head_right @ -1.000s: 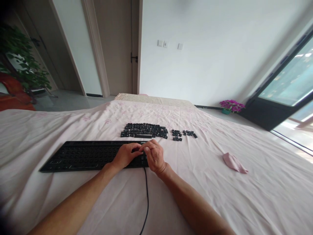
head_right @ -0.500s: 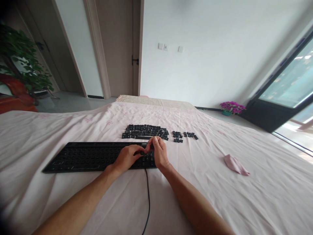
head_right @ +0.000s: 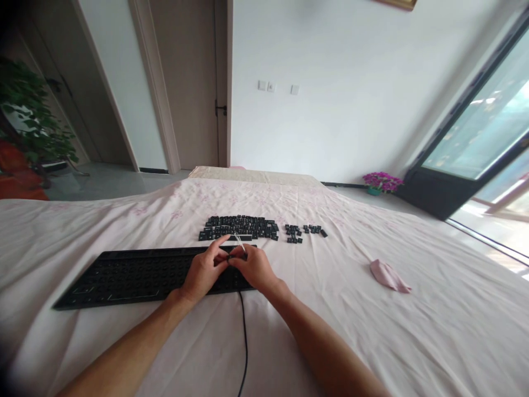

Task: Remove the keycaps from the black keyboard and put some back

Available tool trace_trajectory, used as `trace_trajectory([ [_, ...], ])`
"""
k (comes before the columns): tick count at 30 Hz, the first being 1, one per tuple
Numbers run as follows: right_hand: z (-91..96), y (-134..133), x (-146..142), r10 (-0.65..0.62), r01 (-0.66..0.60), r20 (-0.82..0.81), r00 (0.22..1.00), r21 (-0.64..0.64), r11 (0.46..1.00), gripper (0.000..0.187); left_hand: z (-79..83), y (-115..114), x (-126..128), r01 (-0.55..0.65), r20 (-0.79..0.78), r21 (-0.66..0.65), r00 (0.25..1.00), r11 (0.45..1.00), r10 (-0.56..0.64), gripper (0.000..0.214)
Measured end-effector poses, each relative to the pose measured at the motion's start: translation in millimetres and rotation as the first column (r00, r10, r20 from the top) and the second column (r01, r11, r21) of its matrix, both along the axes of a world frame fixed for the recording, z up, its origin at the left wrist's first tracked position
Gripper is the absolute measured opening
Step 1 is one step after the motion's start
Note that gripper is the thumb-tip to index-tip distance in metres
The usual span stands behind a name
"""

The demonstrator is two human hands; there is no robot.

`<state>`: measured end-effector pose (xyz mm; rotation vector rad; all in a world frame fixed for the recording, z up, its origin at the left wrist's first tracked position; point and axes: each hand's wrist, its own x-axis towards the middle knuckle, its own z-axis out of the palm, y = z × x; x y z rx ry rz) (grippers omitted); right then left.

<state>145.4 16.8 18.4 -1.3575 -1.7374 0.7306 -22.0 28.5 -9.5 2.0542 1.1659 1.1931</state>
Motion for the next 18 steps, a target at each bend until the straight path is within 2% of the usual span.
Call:
trace_trajectory([
  [5,0.9,-2.2,2.1,-0.019,0.017,-0.055,0.998,-0.053,0.998,0.012,-1.4,1.0,0.3,0.035,0.005,-0.046,0.999,0.998,-0.035,0.059],
  [9,-0.2,9.6,23.9,-0.061,0.056,-0.114,0.992,-0.049,0.997,0.014,-3.9,2.6,0.9,0.066,-0.056,-0.062,0.996,0.996,-0.07,0.054],
  [13,-3.9,34.1,81.1,-0.2,0.199,-0.116,0.973,-0.023,0.98,0.019,-4.6,3.2,0.8,0.094,-0.08,-0.059,0.992,0.994,-0.099,0.04],
  [15,-7.3,44.5,120.4,-0.324,0.324,-0.06,0.944,-0.002,0.946,0.02,-4.8,3.7,0.6,0.099,-0.087,-0.051,0.991,0.994,-0.103,0.034],
  [18,-14.3,52.3,179.0,-0.508,0.508,0.079,0.858,0.019,0.861,0.02,-4.6,4.4,1.0,0.095,-0.102,-0.051,0.99,0.994,-0.1,0.03],
])
